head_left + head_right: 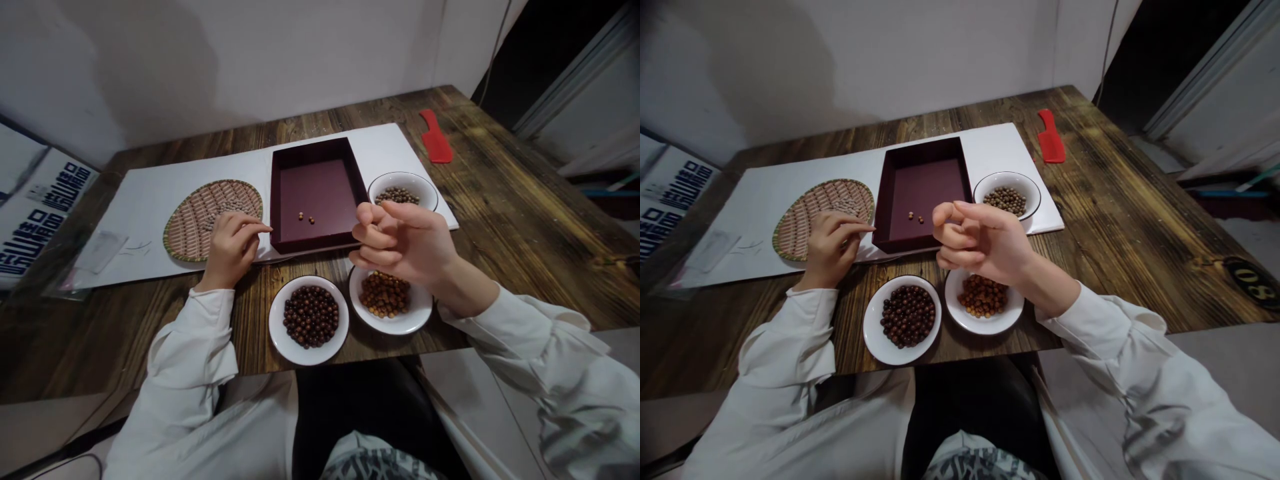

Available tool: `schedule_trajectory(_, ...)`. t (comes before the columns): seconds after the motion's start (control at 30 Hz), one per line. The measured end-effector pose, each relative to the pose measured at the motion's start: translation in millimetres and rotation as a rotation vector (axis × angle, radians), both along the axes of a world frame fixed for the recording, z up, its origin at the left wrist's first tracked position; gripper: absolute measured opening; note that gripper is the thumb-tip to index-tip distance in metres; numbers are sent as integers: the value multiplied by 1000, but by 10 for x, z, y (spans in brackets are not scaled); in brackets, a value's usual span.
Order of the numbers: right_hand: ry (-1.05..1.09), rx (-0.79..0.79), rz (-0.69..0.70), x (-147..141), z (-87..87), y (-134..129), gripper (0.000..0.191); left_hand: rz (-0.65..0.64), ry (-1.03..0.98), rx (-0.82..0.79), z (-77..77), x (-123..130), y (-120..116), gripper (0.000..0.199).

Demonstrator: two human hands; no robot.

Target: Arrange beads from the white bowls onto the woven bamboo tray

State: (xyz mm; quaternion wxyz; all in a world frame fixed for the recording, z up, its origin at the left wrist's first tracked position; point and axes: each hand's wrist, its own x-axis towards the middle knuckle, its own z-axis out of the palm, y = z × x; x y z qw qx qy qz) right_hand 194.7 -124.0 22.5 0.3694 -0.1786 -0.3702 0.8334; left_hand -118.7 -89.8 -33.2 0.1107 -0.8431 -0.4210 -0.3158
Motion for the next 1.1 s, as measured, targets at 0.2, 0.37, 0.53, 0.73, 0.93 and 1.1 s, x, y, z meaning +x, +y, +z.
schedule_trajectory(0.2, 44, 26, 66, 15, -13, 17, 31, -17, -7, 9, 4, 6, 2, 21)
schedule_trajectory(0.37, 101, 1, 73, 18, -5, 25, 32, -30, -1, 18, 7, 7, 3, 21)
schedule_trajectory(0.53, 127, -22, 52, 19, 2, 24, 35, -25, 6, 25, 0, 7, 1, 21)
schedule_trajectory(0.73, 140, -22, 67, 13, -8, 31, 37, -58, -1, 60, -3, 4, 12, 21)
schedule_trajectory(0.93, 119, -16, 72, 14, 7, 29, 36, -41, 2, 45, -9, -1, 18, 20)
schedule_trajectory(1.1, 129, -5, 63, 1, 13, 23, 36, -35, -3, 33, -16, -3, 17, 20)
